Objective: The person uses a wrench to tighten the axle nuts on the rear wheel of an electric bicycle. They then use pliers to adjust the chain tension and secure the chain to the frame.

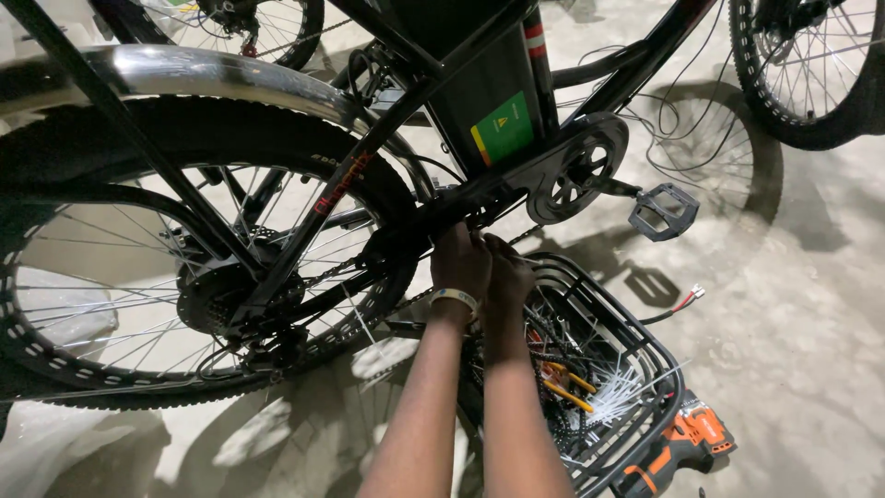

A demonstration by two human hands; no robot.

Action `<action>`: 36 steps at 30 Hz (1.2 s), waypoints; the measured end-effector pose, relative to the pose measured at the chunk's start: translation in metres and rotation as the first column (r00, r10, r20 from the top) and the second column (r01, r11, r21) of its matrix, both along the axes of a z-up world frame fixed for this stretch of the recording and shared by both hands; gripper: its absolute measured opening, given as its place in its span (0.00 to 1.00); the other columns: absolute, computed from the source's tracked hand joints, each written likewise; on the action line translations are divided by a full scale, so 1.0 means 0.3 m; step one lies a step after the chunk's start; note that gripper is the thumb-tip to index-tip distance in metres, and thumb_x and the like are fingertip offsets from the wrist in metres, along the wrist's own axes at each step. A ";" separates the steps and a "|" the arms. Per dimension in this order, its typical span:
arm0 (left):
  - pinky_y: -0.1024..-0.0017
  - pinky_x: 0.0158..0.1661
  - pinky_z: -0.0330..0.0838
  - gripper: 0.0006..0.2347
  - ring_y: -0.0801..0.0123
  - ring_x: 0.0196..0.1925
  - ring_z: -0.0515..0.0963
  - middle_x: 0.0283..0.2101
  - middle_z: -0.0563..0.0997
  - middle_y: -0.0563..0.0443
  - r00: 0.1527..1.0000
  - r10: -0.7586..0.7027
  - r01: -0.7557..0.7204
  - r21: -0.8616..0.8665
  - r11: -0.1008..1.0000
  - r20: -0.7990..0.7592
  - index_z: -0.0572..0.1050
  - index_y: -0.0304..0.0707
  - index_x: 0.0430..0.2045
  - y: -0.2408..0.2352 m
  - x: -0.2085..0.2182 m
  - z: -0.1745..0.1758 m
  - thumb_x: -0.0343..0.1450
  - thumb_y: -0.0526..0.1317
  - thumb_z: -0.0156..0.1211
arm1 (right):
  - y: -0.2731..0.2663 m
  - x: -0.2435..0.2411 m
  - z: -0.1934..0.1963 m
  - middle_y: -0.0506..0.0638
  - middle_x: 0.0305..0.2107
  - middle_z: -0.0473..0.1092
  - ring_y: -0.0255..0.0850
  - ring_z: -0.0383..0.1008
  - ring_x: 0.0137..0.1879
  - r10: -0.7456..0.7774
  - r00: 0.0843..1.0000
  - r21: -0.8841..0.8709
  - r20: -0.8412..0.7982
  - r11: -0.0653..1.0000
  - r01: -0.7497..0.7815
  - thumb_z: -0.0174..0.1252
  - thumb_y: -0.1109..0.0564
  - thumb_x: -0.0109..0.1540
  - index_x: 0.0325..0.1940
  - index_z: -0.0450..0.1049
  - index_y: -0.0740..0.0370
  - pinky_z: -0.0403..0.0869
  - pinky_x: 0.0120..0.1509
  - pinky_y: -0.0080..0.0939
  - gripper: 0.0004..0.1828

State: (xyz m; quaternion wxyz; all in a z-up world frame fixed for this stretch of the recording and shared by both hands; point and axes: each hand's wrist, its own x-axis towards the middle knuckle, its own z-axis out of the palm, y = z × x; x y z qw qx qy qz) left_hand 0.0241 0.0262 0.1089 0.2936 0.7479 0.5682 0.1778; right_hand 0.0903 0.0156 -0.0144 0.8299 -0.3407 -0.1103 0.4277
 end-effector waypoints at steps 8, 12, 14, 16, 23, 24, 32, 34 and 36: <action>0.50 0.43 0.74 0.09 0.42 0.42 0.77 0.31 0.77 0.39 0.899 0.080 -0.217 0.280 0.935 0.432 0.73 0.38 0.39 -0.053 -0.013 -0.103 0.67 0.35 0.56 | 0.011 0.056 0.077 0.55 0.23 0.74 0.39 0.74 0.24 -0.114 0.936 -0.288 0.333 0.933 0.216 0.59 0.64 0.56 0.35 0.77 0.65 0.77 0.31 0.42 0.04; 0.55 0.40 0.74 0.09 0.47 0.39 0.77 0.27 0.74 0.43 0.901 -0.002 -0.220 0.461 0.859 0.433 0.74 0.43 0.39 -0.021 -0.005 -0.217 0.67 0.36 0.55 | -0.038 0.031 0.191 0.54 0.21 0.70 0.38 0.72 0.23 -0.299 0.939 -0.214 0.173 0.919 0.332 0.64 0.61 0.58 0.35 0.75 0.63 0.79 0.29 0.42 0.05; 0.56 0.44 0.75 0.17 0.48 0.47 0.76 0.38 0.77 0.41 0.917 -0.184 -0.114 0.676 0.728 0.353 0.72 0.39 0.47 0.032 0.014 -0.363 0.66 0.43 0.57 | -0.045 0.031 0.208 0.52 0.24 0.70 0.35 0.71 0.25 -0.331 0.929 -0.189 0.167 0.914 0.359 0.67 0.60 0.57 0.35 0.77 0.62 0.79 0.34 0.39 0.06; 0.56 0.42 0.75 0.14 0.48 0.45 0.77 0.39 0.77 0.44 0.895 -0.185 -0.100 0.585 0.805 0.407 0.73 0.41 0.45 -0.057 -0.006 -0.160 0.66 0.41 0.54 | -0.044 0.035 0.194 0.53 0.25 0.72 0.36 0.72 0.27 -0.302 0.919 -0.165 0.253 0.923 0.348 0.66 0.62 0.57 0.37 0.78 0.62 0.79 0.35 0.40 0.06; 0.69 0.34 0.77 0.27 0.59 0.37 0.80 0.34 0.79 0.51 0.743 -0.232 -0.187 0.528 0.829 0.628 0.78 0.44 0.39 0.000 -0.007 -0.247 0.63 0.66 0.52 | -0.076 -0.004 0.287 0.53 0.25 0.73 0.37 0.75 0.29 -0.337 0.894 -0.111 0.296 0.917 0.382 0.71 0.65 0.50 0.36 0.77 0.62 0.79 0.36 0.39 0.13; 0.69 0.34 0.77 0.27 0.59 0.37 0.80 0.34 0.79 0.51 0.743 -0.232 -0.187 0.527 0.829 0.628 0.78 0.44 0.39 -0.031 -0.005 -0.173 0.63 0.66 0.52 | -0.074 -0.009 0.295 0.53 0.25 0.73 0.37 0.75 0.29 -0.336 0.894 -0.111 0.296 0.917 0.382 0.71 0.65 0.50 0.36 0.77 0.62 0.79 0.36 0.39 0.13; 0.73 0.24 0.76 0.03 0.63 0.26 0.82 0.22 0.80 0.57 0.675 0.087 -0.497 0.365 0.787 0.733 0.76 0.51 0.24 -0.075 0.046 -0.057 0.63 0.39 0.64 | -0.095 0.018 0.286 0.56 0.28 0.75 0.39 0.76 0.33 -0.270 0.903 -0.107 0.333 0.941 0.321 0.66 0.67 0.54 0.36 0.75 0.65 0.79 0.41 0.41 0.08; 0.74 0.24 0.76 0.02 0.65 0.26 0.82 0.22 0.80 0.57 0.694 0.115 -0.514 0.378 0.770 0.710 0.76 0.51 0.24 -0.073 0.059 -0.065 0.64 0.39 0.62 | -0.085 0.035 0.254 0.58 0.29 0.75 0.42 0.77 0.34 -0.263 0.910 -0.101 0.320 0.946 0.309 0.66 0.67 0.54 0.36 0.75 0.66 0.79 0.41 0.43 0.09; 0.76 0.24 0.76 0.01 0.66 0.27 0.82 0.23 0.80 0.58 0.713 0.144 -0.528 0.390 0.754 0.687 0.76 0.52 0.25 -0.068 0.077 -0.086 0.65 0.40 0.60 | -0.082 0.049 0.236 0.59 0.29 0.75 0.45 0.78 0.34 -0.257 0.916 -0.097 0.307 0.949 0.299 0.66 0.67 0.54 0.37 0.75 0.67 0.80 0.41 0.44 0.09</action>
